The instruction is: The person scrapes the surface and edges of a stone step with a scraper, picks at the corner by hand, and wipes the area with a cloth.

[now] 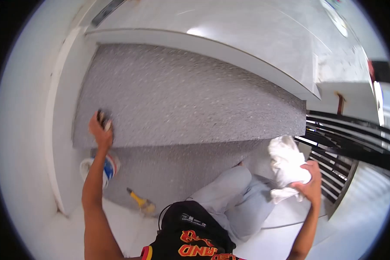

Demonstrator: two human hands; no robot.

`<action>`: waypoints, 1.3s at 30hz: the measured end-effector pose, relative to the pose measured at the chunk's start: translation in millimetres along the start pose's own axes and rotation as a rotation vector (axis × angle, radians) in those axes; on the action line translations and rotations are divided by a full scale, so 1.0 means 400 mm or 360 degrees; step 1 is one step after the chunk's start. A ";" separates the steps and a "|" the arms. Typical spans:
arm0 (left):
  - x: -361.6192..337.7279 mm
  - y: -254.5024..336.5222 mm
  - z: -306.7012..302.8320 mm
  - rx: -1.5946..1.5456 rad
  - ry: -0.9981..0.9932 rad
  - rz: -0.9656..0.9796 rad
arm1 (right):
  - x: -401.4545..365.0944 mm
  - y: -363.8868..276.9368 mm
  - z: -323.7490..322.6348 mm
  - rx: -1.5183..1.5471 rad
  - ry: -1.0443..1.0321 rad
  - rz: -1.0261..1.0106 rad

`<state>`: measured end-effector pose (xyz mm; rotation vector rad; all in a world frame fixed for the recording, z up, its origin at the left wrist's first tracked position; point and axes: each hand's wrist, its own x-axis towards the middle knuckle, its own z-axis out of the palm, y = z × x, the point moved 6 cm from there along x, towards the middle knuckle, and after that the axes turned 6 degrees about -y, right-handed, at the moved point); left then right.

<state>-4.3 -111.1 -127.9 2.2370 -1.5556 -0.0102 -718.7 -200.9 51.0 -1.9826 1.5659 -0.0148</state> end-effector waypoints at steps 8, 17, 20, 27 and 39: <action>0.000 -0.003 -0.011 0.0068 0.0013 -0.0040 | 0.075 -0.443 0.184 0.0207 -0.0502 -0.0269; -0.031 -0.015 -0.014 0.0008 0.0180 -0.0085 | 0.072 -0.686 0.485 -0.0065 -0.0821 -0.0840; -0.031 -0.026 -0.008 0.0013 0.0133 -0.0195 | 0.073 -0.668 0.538 -0.0325 -0.0955 -0.0881; -0.089 -0.011 -0.023 -0.0024 0.0810 -0.0398 | 0.080 -0.620 0.576 -0.0364 -0.1275 -0.0897; -1.196 -0.015 0.050 -0.0621 0.0494 -0.1954 | 0.026 -0.608 0.862 -0.0191 -0.1474 -0.0649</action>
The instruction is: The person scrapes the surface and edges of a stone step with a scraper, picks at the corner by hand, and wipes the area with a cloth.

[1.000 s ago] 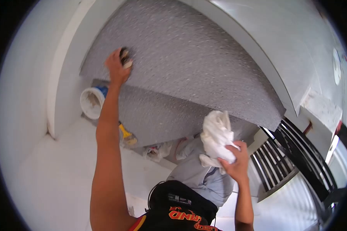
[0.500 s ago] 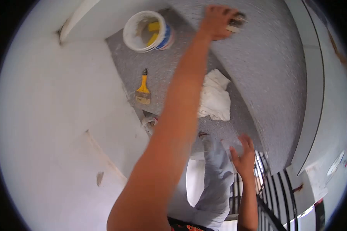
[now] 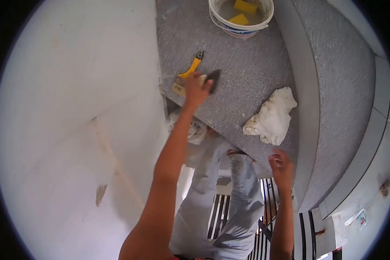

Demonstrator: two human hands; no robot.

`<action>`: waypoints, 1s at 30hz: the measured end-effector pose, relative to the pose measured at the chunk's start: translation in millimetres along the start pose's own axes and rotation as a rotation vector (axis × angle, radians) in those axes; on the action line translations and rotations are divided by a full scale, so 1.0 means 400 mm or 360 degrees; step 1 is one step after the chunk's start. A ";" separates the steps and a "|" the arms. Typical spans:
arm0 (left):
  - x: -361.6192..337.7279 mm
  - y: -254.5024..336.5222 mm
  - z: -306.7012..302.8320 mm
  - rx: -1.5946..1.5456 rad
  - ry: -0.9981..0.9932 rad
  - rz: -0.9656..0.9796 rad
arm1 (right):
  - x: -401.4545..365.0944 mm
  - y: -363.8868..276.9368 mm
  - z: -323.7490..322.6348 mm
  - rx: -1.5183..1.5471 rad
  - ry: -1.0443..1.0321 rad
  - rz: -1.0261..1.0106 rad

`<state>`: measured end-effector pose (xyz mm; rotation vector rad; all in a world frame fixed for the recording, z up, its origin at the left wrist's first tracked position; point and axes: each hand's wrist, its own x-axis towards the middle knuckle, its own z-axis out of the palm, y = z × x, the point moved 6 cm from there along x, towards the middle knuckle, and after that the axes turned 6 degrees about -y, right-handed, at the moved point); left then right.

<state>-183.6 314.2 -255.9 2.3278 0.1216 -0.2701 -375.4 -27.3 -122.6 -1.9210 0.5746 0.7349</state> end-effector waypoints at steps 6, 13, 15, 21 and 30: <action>0.105 -0.177 -0.033 0.0663 -0.0154 -0.0099 | 0.009 -0.020 0.130 0.0008 -0.0117 -0.0067; 0.086 -0.123 -0.033 0.0424 -0.0734 -0.0520 | -0.050 -0.005 0.176 -0.0046 -0.0221 -0.0022; 0.038 -0.079 -0.029 0.0138 -0.0891 -0.0463 | -0.045 -0.022 0.185 -0.0037 -0.0240 -0.0021; -0.259 0.321 -0.002 -0.0820 -0.1504 0.0238 | -0.002 -0.163 0.141 0.0169 0.0111 -0.0107; -0.257 0.387 0.053 -0.1062 -0.1149 -0.0239 | -0.135 -0.184 0.027 0.0423 -0.0198 0.0180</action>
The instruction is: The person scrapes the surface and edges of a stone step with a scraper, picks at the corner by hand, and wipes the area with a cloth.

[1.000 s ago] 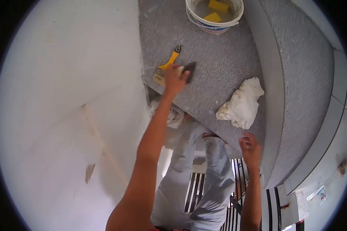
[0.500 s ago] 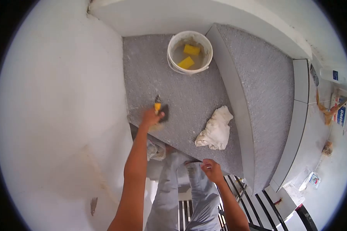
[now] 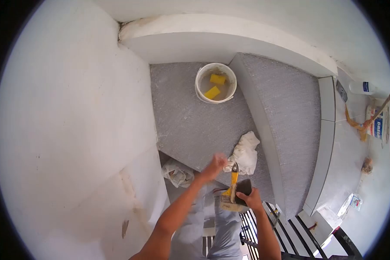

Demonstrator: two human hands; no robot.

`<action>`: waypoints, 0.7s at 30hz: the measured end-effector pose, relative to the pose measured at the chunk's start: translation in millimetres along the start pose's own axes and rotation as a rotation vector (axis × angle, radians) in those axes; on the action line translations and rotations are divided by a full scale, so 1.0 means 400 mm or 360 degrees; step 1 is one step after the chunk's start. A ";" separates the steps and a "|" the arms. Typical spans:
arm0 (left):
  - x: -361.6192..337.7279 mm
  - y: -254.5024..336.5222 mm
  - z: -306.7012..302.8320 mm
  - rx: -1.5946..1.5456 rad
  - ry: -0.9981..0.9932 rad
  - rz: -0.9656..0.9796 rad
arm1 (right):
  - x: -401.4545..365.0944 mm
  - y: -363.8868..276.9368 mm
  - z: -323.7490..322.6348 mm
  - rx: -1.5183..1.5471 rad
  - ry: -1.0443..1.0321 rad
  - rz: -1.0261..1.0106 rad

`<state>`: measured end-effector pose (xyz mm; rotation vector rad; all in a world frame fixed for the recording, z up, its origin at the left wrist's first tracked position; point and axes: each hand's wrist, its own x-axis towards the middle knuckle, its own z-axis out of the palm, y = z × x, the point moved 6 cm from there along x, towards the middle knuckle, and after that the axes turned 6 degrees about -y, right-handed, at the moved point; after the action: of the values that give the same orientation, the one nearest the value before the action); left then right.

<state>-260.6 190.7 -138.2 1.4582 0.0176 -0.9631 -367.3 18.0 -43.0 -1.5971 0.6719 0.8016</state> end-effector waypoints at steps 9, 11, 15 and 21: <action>0.369 0.153 -0.349 -0.0970 0.0966 -0.0353 | -0.284 0.305 -0.135 0.0442 0.0281 0.0629; 0.440 0.105 -0.364 -0.1276 0.0795 -0.0210 | -0.355 0.357 -0.126 0.0573 0.0398 0.0742; 0.443 0.152 -0.381 -0.1151 0.0674 -0.0013 | -0.451 0.446 -0.111 0.0624 0.0501 0.0813; 0.399 0.205 -0.438 -0.0779 0.1272 0.0093 | -0.530 0.490 -0.075 0.0639 0.0518 0.0570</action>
<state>-19.8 236.4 -190.9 1.2807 0.7384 -0.2432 -644.9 -45.0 13.5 -1.2618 1.2946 0.6121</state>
